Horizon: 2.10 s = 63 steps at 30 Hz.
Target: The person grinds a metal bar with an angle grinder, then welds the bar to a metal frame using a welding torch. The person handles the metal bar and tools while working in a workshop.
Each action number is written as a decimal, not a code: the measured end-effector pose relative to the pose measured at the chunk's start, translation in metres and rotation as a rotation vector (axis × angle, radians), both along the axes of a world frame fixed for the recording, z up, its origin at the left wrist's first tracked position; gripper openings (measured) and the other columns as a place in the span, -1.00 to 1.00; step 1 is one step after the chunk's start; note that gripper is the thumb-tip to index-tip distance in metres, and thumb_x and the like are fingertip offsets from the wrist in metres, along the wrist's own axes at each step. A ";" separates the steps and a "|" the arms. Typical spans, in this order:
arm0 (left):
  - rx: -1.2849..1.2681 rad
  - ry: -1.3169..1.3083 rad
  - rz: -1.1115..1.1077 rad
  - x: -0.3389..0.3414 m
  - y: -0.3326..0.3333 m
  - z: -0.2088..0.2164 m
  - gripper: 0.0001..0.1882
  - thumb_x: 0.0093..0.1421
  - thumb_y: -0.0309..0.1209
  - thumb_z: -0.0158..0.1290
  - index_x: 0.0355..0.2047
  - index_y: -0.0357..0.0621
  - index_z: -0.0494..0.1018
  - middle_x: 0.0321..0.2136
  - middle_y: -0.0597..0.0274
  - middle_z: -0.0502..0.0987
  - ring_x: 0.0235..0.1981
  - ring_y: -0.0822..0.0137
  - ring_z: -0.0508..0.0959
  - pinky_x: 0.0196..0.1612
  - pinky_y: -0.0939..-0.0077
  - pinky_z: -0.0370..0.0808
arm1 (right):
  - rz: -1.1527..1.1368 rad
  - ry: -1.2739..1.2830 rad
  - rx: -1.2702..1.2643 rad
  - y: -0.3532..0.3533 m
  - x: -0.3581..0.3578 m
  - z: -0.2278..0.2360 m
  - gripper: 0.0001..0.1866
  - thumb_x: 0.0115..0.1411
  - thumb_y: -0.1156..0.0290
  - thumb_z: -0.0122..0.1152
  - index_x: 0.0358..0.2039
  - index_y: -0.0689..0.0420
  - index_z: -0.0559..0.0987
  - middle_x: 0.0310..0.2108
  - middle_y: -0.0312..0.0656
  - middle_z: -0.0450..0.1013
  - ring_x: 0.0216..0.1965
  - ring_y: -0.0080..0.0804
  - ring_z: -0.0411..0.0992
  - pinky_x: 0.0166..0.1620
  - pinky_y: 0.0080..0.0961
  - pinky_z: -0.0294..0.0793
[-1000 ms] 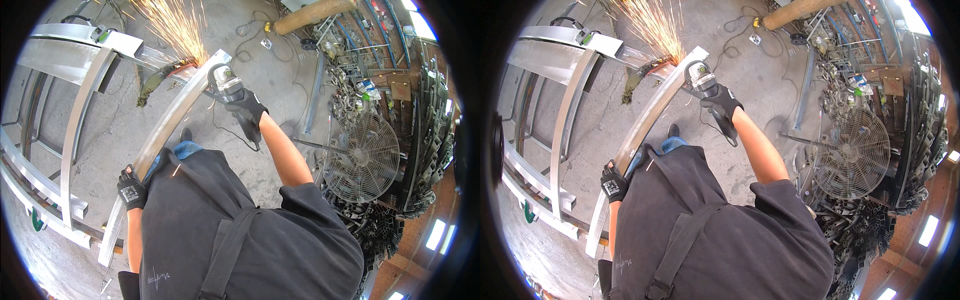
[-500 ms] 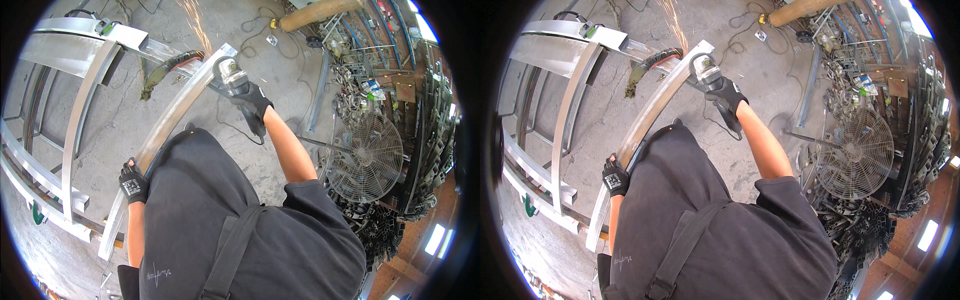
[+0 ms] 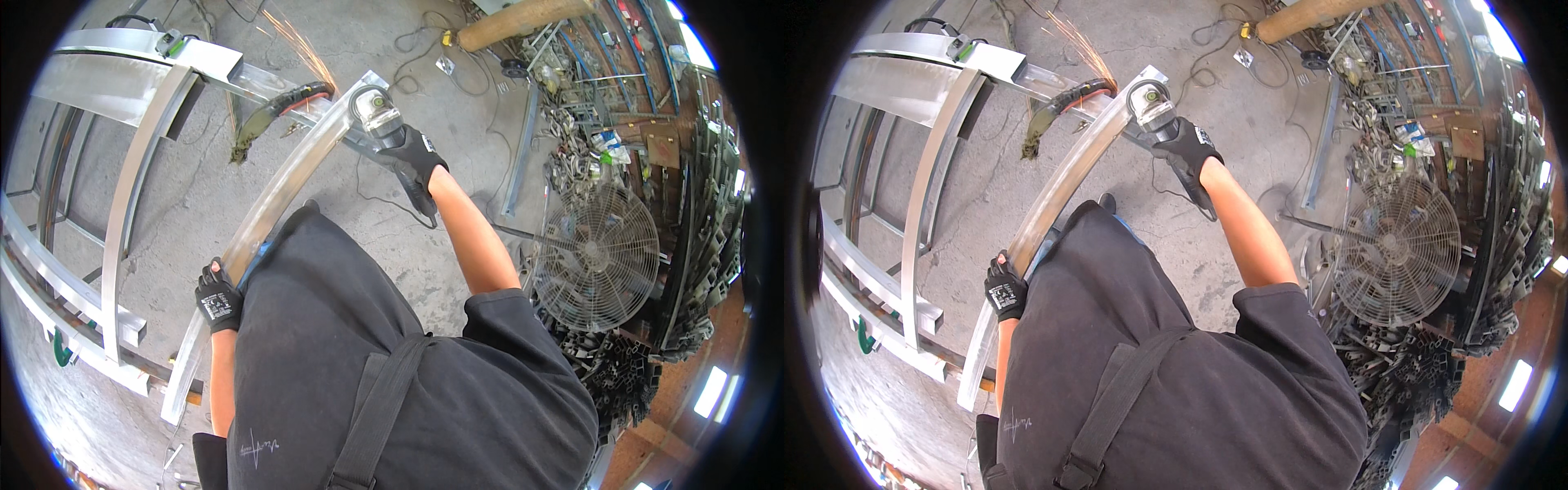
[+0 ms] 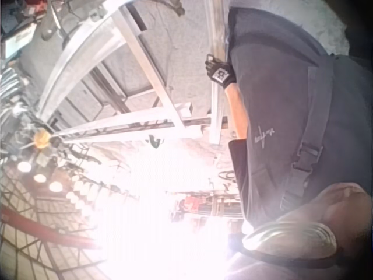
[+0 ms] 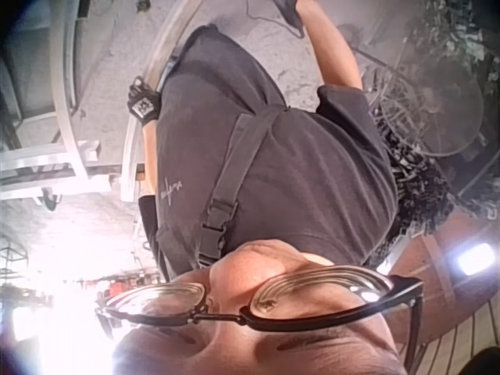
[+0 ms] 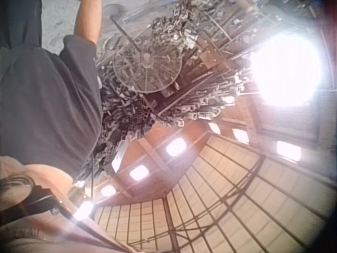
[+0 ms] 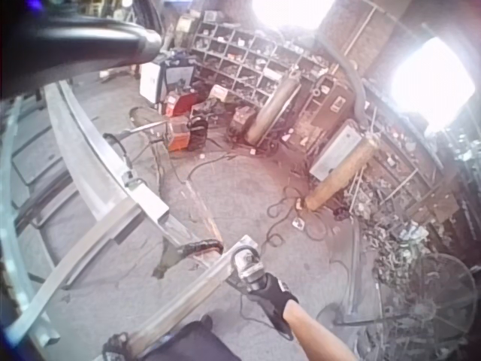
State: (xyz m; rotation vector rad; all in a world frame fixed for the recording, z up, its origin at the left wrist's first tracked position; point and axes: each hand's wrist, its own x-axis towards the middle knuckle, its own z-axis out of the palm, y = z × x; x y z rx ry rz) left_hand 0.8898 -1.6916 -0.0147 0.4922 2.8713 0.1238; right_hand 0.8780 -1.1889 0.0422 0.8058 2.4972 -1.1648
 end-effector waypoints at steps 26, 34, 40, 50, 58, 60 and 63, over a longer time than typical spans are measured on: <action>0.050 0.026 -0.016 -0.002 -0.009 -0.013 -0.66 0.27 -0.36 -0.05 0.06 -0.06 0.37 -0.22 0.10 0.51 -0.24 0.04 0.57 -0.24 0.08 0.50 | -0.080 0.009 -0.233 -0.042 0.022 0.023 -0.51 -0.07 0.37 0.48 -0.12 0.19 0.51 -0.38 -0.20 0.54 -0.46 -0.45 0.52 -0.33 -0.42 0.55; -0.005 -0.001 -0.025 0.000 -0.011 -0.014 -0.62 0.25 -0.34 -0.03 0.08 -0.09 0.36 -0.17 0.09 0.50 -0.21 0.05 0.57 -0.21 0.09 0.51 | -0.045 -0.076 -0.244 -0.039 0.020 0.014 -0.13 -0.19 0.22 0.55 0.17 0.17 0.40 0.03 -0.02 0.49 0.05 -0.17 0.47 0.13 -0.28 0.45; -0.005 -0.009 0.009 -0.001 -0.006 -0.008 -0.62 0.25 -0.35 -0.06 0.08 -0.07 0.37 -0.16 0.10 0.50 -0.16 0.04 0.56 -0.15 0.08 0.49 | -0.082 0.011 -0.227 -0.042 0.026 0.006 -0.43 -0.11 0.42 0.51 -0.04 0.18 0.51 -0.31 -0.19 0.53 -0.41 -0.45 0.52 -0.34 -0.44 0.57; 0.012 0.003 -0.015 0.000 -0.004 -0.003 -0.69 0.30 -0.35 -0.08 0.04 -0.07 0.38 -0.16 0.06 0.52 -0.18 0.00 0.57 -0.19 0.06 0.50 | -0.020 -0.064 -0.192 -0.041 0.006 0.023 -0.27 -0.21 0.23 0.55 0.02 0.16 0.51 -0.08 -0.05 0.55 -0.06 -0.19 0.52 0.06 -0.30 0.48; 0.060 0.009 0.009 0.000 -0.010 -0.013 -0.66 0.27 -0.36 -0.04 0.06 -0.04 0.38 -0.13 0.06 0.51 -0.16 0.01 0.56 -0.18 0.07 0.50 | 0.087 0.067 -0.047 -0.046 0.018 0.012 -0.32 -0.19 0.22 0.56 -0.02 0.18 0.55 -0.17 -0.10 0.59 -0.14 -0.28 0.55 -0.02 -0.33 0.52; 0.013 -0.017 -0.009 0.000 -0.010 -0.012 -0.64 0.26 -0.35 -0.03 0.07 -0.04 0.37 -0.12 0.06 0.50 -0.16 0.02 0.57 -0.18 0.08 0.51 | 0.131 0.094 -0.031 -0.043 0.017 0.009 -0.30 -0.19 0.22 0.57 -0.01 0.19 0.54 -0.19 -0.12 0.59 -0.18 -0.33 0.55 -0.05 -0.34 0.53; -0.019 -0.057 0.001 -0.001 -0.009 -0.010 -0.61 0.25 -0.35 -0.02 0.09 -0.05 0.36 -0.12 0.05 0.50 -0.17 0.02 0.58 -0.17 0.08 0.52 | 0.164 0.181 -0.054 -0.036 0.012 0.008 -0.33 -0.16 0.25 0.55 -0.01 0.22 0.53 -0.24 -0.14 0.59 -0.24 -0.39 0.55 -0.13 -0.38 0.56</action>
